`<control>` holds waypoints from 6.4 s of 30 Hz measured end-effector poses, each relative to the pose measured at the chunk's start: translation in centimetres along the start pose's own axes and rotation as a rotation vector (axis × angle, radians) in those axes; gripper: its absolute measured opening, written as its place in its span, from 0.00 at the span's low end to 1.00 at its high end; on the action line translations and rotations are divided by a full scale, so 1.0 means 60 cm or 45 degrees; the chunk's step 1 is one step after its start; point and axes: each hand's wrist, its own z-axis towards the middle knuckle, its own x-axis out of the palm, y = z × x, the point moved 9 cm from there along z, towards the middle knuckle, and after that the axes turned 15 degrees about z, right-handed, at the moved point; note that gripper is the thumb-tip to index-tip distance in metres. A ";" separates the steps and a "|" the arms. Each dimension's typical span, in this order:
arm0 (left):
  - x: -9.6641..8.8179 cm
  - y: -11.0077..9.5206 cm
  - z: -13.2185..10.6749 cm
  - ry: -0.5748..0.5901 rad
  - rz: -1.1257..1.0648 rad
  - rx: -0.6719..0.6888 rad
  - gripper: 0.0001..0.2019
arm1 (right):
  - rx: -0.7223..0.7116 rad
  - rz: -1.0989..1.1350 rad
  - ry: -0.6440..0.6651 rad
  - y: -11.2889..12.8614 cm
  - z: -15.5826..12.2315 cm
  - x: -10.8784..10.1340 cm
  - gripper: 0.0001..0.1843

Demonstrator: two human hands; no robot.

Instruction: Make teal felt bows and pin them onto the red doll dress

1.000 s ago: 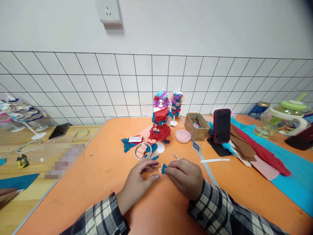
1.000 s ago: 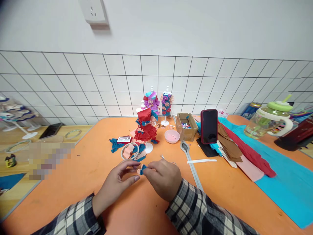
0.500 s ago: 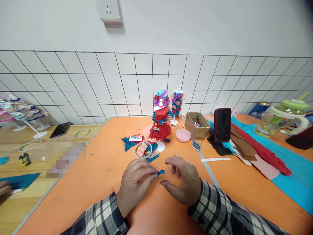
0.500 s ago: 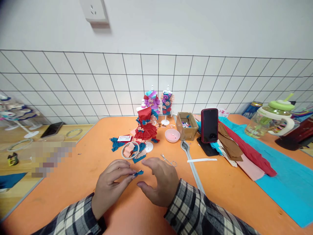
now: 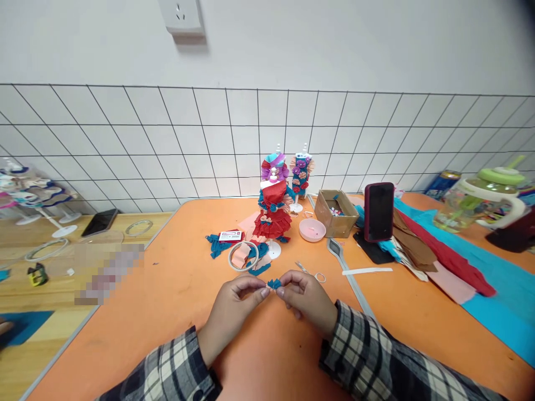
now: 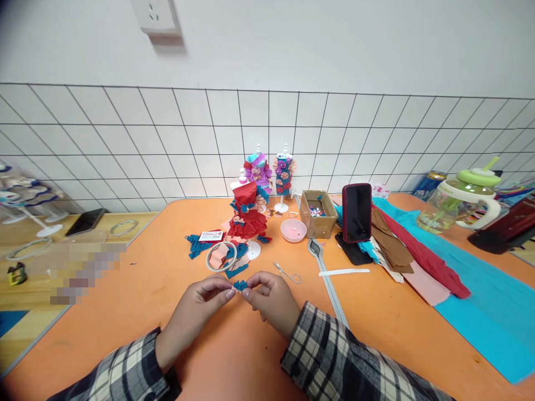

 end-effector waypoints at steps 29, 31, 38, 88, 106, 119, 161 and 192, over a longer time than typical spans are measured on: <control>0.021 0.007 0.000 0.105 -0.101 -0.073 0.17 | -0.218 -0.290 -0.086 0.024 0.011 -0.018 0.12; 0.030 0.010 -0.002 0.136 -0.110 -0.084 0.15 | -0.216 -0.316 -0.078 0.016 0.012 -0.015 0.11; 0.041 0.015 -0.002 0.202 -0.158 -0.111 0.13 | -0.264 -0.437 0.004 0.009 0.011 -0.002 0.08; 0.041 0.009 -0.003 0.321 -0.191 -0.103 0.09 | -0.298 -0.580 -0.008 0.037 0.001 0.001 0.06; 0.047 0.025 -0.009 0.300 -0.410 -0.284 0.10 | -0.170 -0.387 0.094 0.011 0.008 0.002 0.07; 0.034 0.005 -0.003 0.180 -0.091 -0.056 0.09 | 0.056 -0.018 0.040 -0.001 0.002 0.003 0.19; -0.029 0.029 0.074 -0.262 0.426 0.091 0.19 | -0.280 -0.036 -0.048 0.131 0.031 -0.037 0.19; 0.019 0.028 0.197 -0.266 0.718 0.044 0.11 | -0.323 0.083 -0.229 0.165 0.133 -0.069 0.17</control>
